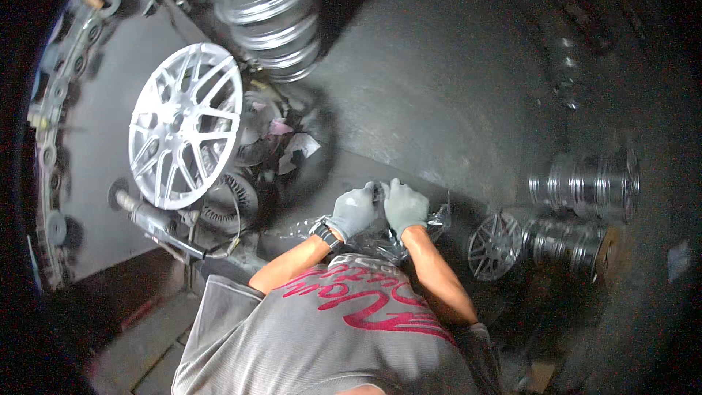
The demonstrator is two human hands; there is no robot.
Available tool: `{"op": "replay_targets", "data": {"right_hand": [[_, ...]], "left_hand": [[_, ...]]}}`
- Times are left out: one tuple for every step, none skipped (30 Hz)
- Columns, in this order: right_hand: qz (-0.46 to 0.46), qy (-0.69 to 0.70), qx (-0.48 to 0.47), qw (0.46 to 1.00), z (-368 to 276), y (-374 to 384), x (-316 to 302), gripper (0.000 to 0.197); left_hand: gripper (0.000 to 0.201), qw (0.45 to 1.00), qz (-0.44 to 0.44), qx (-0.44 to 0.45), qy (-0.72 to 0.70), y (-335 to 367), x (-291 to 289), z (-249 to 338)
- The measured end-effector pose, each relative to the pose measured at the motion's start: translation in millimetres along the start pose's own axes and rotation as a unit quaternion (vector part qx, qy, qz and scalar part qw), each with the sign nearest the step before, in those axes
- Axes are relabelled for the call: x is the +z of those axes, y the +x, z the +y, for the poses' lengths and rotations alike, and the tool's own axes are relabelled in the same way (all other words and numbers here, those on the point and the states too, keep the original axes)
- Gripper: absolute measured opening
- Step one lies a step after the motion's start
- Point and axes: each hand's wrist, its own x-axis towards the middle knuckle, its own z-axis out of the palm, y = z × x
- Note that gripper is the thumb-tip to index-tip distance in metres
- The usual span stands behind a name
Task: The person retrieves a plastic sheet and wraps a silver car wheel mounted on a stand. They smooth the plastic over the spokes and rim, then continue wrapping as another person approaches and uses a phone.
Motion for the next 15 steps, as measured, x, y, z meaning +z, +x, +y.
{"op": "replay_targets", "data": {"right_hand": [[-0.022,0.002,0.02,1.0,-4,13,-4,0.029],[0.009,-0.012,-0.028,0.999,0,26,-7,0.045],[-0.014,-0.025,-0.032,0.999,3,39,-11,0.044],[-0.015,-0.033,-0.037,0.999,7,53,-17,0.043],[-0.014,-0.041,-0.045,0.998,11,66,-23,0.043],[-0.014,-0.045,-0.061,0.997,15,78,-31,0.043],[-0.016,-0.048,-0.064,0.997,20,90,-40,0.042],[-0.018,-0.05,-0.069,0.996,19,102,-48,0.041],[-0.018,-0.052,-0.085,0.995,16,113,-55,0.041],[-0.011,-0.056,-0.107,0.993,16,120,-62,0.04],[-0.005,-0.059,-0.129,0.99,15,128,-70,0.039],[0.003,-0.059,-0.158,0.986,12,133,-76,0.036],[0.002,-0.061,-0.169,0.984,7,134,-86,0.036],[0.009,-0.05,-0.198,0.979,1,135,-93,0.033],[0.016,-0.038,-0.227,0.973,-3,137,-99,0.03]], "left_hand": [[0.026,1.0,0.018,-0.01,0.013,0,-4,-7],[0.024,0.999,0.04,-0.025,0.023,-1,-11,-9],[0.024,0.998,0.049,-0.039,0.021,-2,-16,-15],[0.026,0.996,0.061,-0.05,0.03,-2,-21,-22],[0.029,0.994,0.075,-0.063,0.04,0,-25,-31],[0.03,0.99,0.118,-0.065,0.049,-1,-19,-44],[0.03,0.988,0.128,-0.076,0.048,-2,-22,-47],[0.027,0.983,0.152,-0.093,0.043,-3,-26,-49],[0.025,0.978,0.176,-0.109,0.038,0,-31,-51],[0.033,0.98,0.124,-0.155,0.008,3,-40,-46],[0.033,0.977,0.132,-0.165,0.007,9,-44,-41],[0.039,0.977,0.121,-0.175,-0.021,16,-48,-36],[0.045,0.976,0.109,-0.182,-0.05,25,-55,-28],[0.053,0.967,0.076,-0.225,-0.089,35,-69,-14],[0.053,0.964,0.08,-0.235,-0.09,52,-71,-10]]}}
